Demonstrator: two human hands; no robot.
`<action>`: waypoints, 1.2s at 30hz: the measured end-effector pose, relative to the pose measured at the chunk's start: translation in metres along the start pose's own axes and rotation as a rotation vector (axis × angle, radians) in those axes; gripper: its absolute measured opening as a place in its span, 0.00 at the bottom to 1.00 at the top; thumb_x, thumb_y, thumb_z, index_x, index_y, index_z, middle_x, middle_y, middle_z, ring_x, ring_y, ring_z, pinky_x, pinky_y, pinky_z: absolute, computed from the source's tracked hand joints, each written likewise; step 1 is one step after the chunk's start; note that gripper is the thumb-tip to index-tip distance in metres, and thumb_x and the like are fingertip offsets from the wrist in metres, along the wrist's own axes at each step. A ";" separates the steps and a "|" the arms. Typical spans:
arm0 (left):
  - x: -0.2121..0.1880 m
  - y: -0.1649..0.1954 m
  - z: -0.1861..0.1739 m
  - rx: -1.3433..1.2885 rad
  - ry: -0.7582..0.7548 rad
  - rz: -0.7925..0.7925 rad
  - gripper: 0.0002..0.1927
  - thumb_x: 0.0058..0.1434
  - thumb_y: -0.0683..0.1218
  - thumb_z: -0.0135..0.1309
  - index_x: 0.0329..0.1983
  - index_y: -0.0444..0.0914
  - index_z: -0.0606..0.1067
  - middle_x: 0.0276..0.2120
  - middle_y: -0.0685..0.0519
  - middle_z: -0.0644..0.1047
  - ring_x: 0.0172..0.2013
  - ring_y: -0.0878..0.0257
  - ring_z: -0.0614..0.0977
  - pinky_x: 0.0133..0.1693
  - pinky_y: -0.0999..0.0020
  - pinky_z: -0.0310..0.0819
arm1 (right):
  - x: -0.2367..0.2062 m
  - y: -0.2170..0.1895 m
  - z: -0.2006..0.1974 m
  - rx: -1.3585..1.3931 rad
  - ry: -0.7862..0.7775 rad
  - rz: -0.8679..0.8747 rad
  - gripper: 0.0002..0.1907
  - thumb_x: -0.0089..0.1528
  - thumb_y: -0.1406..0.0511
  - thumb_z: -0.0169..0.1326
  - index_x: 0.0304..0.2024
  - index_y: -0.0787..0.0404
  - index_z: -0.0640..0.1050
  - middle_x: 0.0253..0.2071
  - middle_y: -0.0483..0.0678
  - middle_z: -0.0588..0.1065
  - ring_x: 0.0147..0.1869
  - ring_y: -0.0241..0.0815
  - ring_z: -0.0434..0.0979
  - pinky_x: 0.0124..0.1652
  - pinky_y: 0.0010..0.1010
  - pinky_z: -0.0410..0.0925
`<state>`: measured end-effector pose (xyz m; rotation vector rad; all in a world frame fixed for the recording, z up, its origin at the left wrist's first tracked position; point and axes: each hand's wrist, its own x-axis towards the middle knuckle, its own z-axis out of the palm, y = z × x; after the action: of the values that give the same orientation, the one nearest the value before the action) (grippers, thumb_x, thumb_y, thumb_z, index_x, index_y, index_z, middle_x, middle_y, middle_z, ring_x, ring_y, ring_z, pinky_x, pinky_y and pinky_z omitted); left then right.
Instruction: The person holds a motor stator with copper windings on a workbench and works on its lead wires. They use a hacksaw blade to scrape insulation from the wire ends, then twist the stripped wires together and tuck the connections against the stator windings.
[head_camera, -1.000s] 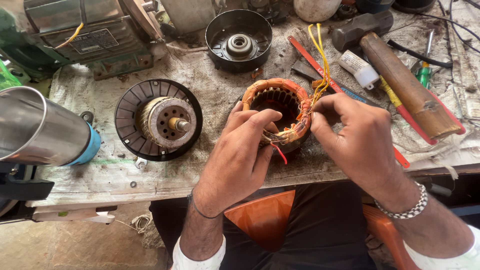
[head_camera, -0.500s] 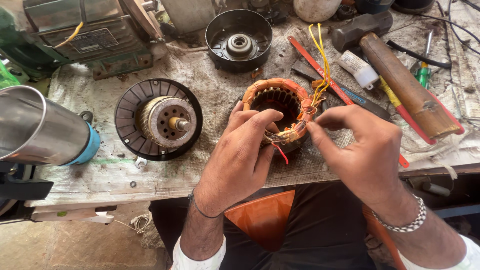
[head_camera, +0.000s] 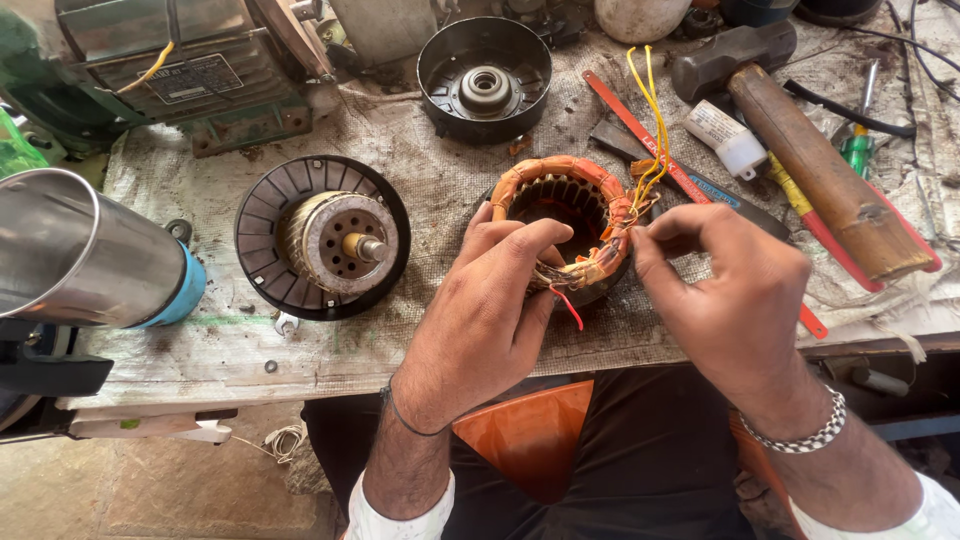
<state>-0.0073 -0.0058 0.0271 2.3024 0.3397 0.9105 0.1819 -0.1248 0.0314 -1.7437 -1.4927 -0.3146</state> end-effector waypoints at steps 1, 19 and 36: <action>0.000 0.000 0.000 0.003 0.002 -0.006 0.30 0.57 0.34 0.59 0.63 0.39 0.67 0.43 0.53 0.80 0.59 0.53 0.78 0.73 0.41 0.55 | -0.001 -0.001 0.001 0.065 -0.001 0.043 0.10 0.67 0.71 0.65 0.45 0.66 0.76 0.38 0.51 0.81 0.39 0.37 0.84 0.39 0.25 0.74; -0.001 0.001 -0.001 0.008 0.024 0.007 0.32 0.55 0.33 0.59 0.63 0.38 0.67 0.45 0.52 0.79 0.58 0.52 0.77 0.73 0.39 0.56 | -0.015 -0.004 0.015 0.311 -0.001 0.178 0.21 0.60 0.75 0.62 0.49 0.66 0.64 0.39 0.49 0.78 0.42 0.33 0.80 0.45 0.25 0.76; -0.001 0.000 -0.002 0.002 0.004 0.005 0.32 0.55 0.34 0.60 0.64 0.38 0.66 0.45 0.53 0.80 0.58 0.53 0.77 0.73 0.41 0.56 | -0.018 0.009 0.006 0.540 -0.222 0.006 0.06 0.48 0.77 0.49 0.28 0.66 0.72 0.37 0.50 0.70 0.34 0.34 0.68 0.32 0.24 0.64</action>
<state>-0.0098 -0.0053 0.0275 2.3051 0.3368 0.9172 0.1830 -0.1332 0.0124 -1.3748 -1.5462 0.2767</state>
